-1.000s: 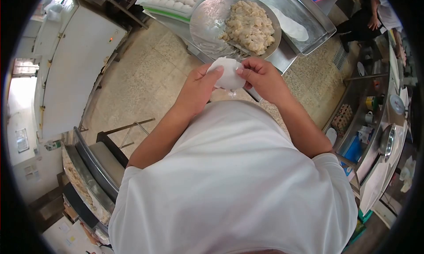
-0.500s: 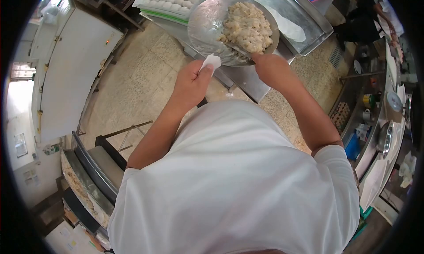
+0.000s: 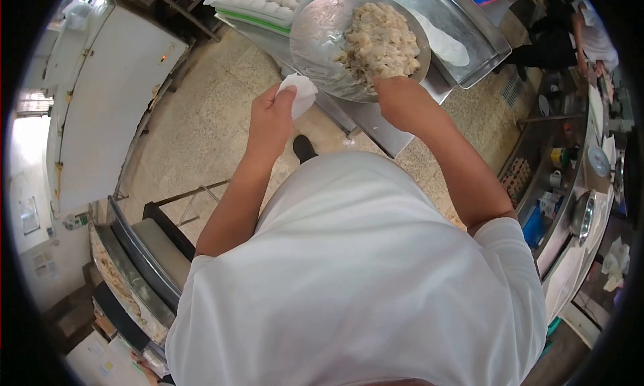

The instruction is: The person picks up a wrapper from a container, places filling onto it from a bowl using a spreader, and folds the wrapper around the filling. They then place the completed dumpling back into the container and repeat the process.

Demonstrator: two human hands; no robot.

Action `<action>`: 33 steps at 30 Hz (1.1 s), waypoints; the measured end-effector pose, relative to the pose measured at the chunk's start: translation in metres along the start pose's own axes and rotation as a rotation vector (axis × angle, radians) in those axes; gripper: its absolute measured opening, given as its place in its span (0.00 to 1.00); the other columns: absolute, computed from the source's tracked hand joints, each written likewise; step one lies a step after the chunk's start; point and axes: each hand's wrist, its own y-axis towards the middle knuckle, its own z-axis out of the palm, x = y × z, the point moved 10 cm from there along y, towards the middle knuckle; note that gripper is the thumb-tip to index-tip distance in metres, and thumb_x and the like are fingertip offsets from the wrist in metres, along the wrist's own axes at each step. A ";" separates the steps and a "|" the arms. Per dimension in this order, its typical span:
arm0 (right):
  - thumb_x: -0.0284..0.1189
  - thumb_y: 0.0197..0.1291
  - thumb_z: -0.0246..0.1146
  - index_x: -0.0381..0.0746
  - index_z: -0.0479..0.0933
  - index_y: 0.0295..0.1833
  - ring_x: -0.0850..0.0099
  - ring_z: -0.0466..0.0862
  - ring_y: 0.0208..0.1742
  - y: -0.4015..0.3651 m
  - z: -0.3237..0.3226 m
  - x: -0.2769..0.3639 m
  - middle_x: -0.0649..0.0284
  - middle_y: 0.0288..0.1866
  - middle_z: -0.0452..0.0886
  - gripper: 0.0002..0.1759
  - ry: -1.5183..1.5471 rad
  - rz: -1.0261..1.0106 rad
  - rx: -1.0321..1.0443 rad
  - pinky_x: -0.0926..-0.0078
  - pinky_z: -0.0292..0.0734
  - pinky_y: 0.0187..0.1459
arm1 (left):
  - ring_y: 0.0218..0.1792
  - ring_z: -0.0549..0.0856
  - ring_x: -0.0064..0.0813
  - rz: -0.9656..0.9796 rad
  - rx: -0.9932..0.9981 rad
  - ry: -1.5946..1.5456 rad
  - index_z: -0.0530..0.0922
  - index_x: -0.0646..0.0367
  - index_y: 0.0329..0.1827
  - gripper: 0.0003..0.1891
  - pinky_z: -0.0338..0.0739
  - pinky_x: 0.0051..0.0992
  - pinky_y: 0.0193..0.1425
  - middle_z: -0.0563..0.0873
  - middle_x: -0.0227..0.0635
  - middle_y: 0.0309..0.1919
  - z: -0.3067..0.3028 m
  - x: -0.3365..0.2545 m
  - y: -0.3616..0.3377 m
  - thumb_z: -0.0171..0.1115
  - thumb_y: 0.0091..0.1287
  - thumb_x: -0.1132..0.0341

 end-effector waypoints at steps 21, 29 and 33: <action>0.20 0.60 0.50 0.35 0.75 0.62 0.48 0.84 0.48 -0.001 -0.015 -0.001 0.43 0.46 0.83 0.24 0.050 0.016 -0.019 0.53 0.77 0.50 | 0.45 0.86 0.39 -0.455 0.078 -0.595 0.76 0.75 0.50 0.13 0.81 0.36 0.53 0.85 0.47 0.45 0.010 0.058 -0.004 0.54 0.69 0.72; 0.23 0.56 0.56 0.32 0.80 0.40 0.51 0.86 0.44 0.022 -0.008 0.004 0.46 0.40 0.85 0.10 0.006 -0.027 -0.160 0.53 0.81 0.44 | 0.46 0.86 0.39 -0.450 0.151 -0.568 0.77 0.75 0.50 0.14 0.81 0.37 0.52 0.85 0.47 0.45 0.027 0.052 -0.002 0.55 0.70 0.70; 0.24 0.62 0.51 0.33 0.78 0.51 0.46 0.83 0.48 -0.003 0.001 0.011 0.42 0.44 0.83 0.16 0.064 -0.037 0.048 0.52 0.77 0.52 | 0.46 0.86 0.39 -0.431 0.097 -0.566 0.76 0.75 0.51 0.14 0.81 0.35 0.52 0.85 0.46 0.45 0.008 0.061 -0.001 0.55 0.70 0.70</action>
